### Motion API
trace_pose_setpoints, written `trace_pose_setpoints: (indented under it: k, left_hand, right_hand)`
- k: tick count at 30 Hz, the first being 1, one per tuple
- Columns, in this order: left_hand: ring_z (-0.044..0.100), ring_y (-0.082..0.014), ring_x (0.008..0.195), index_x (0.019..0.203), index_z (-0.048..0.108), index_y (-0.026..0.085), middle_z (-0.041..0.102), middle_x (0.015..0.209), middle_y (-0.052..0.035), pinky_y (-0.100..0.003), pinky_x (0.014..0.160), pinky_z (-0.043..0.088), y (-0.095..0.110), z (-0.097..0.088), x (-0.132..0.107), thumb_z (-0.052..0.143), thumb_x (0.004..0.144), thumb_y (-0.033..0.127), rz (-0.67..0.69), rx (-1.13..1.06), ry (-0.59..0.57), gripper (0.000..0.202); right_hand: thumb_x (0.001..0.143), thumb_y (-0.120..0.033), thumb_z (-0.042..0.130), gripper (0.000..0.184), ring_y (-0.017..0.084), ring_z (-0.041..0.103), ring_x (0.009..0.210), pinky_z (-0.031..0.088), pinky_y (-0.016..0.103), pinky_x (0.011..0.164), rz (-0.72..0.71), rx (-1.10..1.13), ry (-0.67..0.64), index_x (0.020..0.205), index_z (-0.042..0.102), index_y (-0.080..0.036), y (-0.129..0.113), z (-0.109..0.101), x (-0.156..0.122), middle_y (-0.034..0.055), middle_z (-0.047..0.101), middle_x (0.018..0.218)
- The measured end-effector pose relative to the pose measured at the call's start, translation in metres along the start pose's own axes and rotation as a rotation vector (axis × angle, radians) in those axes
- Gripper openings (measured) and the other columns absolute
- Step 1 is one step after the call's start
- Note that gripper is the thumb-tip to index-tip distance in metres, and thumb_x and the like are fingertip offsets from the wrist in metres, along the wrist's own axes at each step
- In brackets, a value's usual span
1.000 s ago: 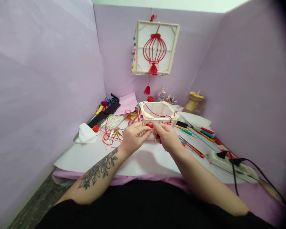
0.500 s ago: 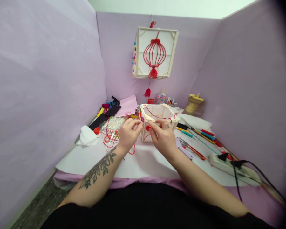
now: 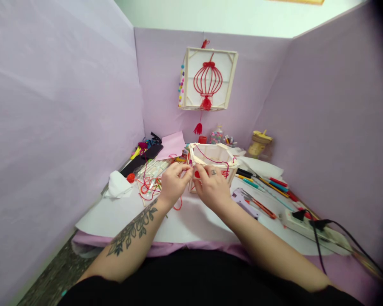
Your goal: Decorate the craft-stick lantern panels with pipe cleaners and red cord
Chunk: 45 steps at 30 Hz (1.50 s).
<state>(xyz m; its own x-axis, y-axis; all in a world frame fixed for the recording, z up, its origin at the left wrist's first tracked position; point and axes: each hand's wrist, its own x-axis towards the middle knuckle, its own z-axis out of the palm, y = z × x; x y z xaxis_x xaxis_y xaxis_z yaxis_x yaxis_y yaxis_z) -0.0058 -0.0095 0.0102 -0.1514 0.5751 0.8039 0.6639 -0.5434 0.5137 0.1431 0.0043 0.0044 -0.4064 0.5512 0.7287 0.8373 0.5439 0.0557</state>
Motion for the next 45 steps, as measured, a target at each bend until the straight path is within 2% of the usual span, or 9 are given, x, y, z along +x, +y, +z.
trace_pose_setpoints:
  k: [5, 10, 16, 20, 26, 34, 45]
  left_hand:
    - [0.055, -0.0105, 0.066, 0.080, 0.070, 0.021, 0.063, 0.074, 0.0013, -0.023, 0.066, 0.044, 0.000, 0.000, 0.001, 0.064, 0.083, 0.023, -0.009, 0.005, -0.002, 0.008]
    - [0.055, -0.0110, 0.066, 0.080, 0.070, 0.021, 0.062, 0.073, 0.0015, -0.023, 0.066, 0.044, 0.000, 0.001, 0.001, 0.063, 0.083, 0.025, -0.018, 0.031, -0.024, 0.008]
    - [0.057, -0.0115, 0.068, 0.082, 0.070, 0.020, 0.063, 0.074, 0.0001, -0.024, 0.067, 0.044, 0.002, 0.005, 0.001, 0.060, 0.086, 0.027, 0.029, 0.097, -0.083, 0.013]
    - [0.058, -0.0123, 0.069, 0.081, 0.069, 0.020, 0.064, 0.075, -0.0007, -0.024, 0.067, 0.044, 0.002, 0.009, 0.003, 0.059, 0.086, 0.027, 0.029, 0.107, -0.099, 0.013]
    - [0.058, -0.0121, 0.070, 0.080, 0.070, 0.019, 0.065, 0.076, -0.0005, -0.024, 0.068, 0.044, 0.004, 0.015, 0.010, 0.062, 0.084, 0.023, 0.003, 0.089, -0.123, 0.010]
    - [0.058, -0.0130, 0.071, 0.080, 0.071, 0.019, 0.065, 0.075, -0.0003, -0.025, 0.069, 0.044, 0.003, 0.025, 0.015, 0.062, 0.083, 0.023, -0.061, 0.100, -0.108, 0.010]
    - [0.057, -0.0137, 0.070, 0.079, 0.069, 0.019, 0.064, 0.074, -0.0003, -0.026, 0.068, 0.042, 0.006, 0.025, 0.017, 0.061, 0.083, 0.025, -0.063, 0.157, -0.088, 0.011]
  right_hand:
    - [0.088, -0.028, 0.053, 0.037, 0.026, 0.051, 0.091, 0.043, 0.034, 0.076, 0.013, -0.042, -0.051, 0.121, 0.062, -0.014, 0.000, -0.005, 0.004, 0.0138, 0.063, 0.100]
    - [0.091, -0.028, 0.050, 0.033, 0.025, 0.052, 0.092, 0.043, 0.034, 0.079, 0.054, -0.009, -0.074, 0.119, 0.063, -0.018, 0.008, -0.010, 0.002, 0.0119, 0.062, 0.097]
    - [0.090, -0.029, 0.053, 0.042, 0.025, 0.055, 0.095, 0.048, 0.036, 0.082, 0.027, 0.158, -0.005, 0.130, 0.055, -0.017, 0.017, -0.003, -0.014, 0.0133, 0.061, 0.107]
    - [0.090, -0.029, 0.052, 0.034, 0.025, 0.056, 0.096, 0.050, 0.037, 0.081, 0.029, 0.216, 0.065, 0.121, 0.060, -0.017, 0.021, -0.006, -0.028, 0.0132, 0.061, 0.104]
    - [0.090, -0.026, 0.052, 0.026, 0.024, 0.056, 0.095, 0.050, 0.036, 0.082, 0.043, 0.267, 0.033, 0.110, 0.065, -0.016, 0.028, -0.014, -0.044, 0.0115, 0.061, 0.100]
    - [0.089, -0.024, 0.053, 0.022, 0.023, 0.057, 0.089, 0.051, 0.036, 0.078, 0.045, 0.297, 0.010, 0.104, 0.067, -0.015, 0.024, -0.010, -0.048, 0.0101, 0.061, 0.093]
    - [0.089, -0.025, 0.052, 0.020, 0.023, 0.058, 0.090, 0.050, 0.034, 0.076, 0.051, 0.288, -0.012, 0.101, 0.067, -0.018, 0.023, -0.009, -0.050, 0.0101, 0.062, 0.096]
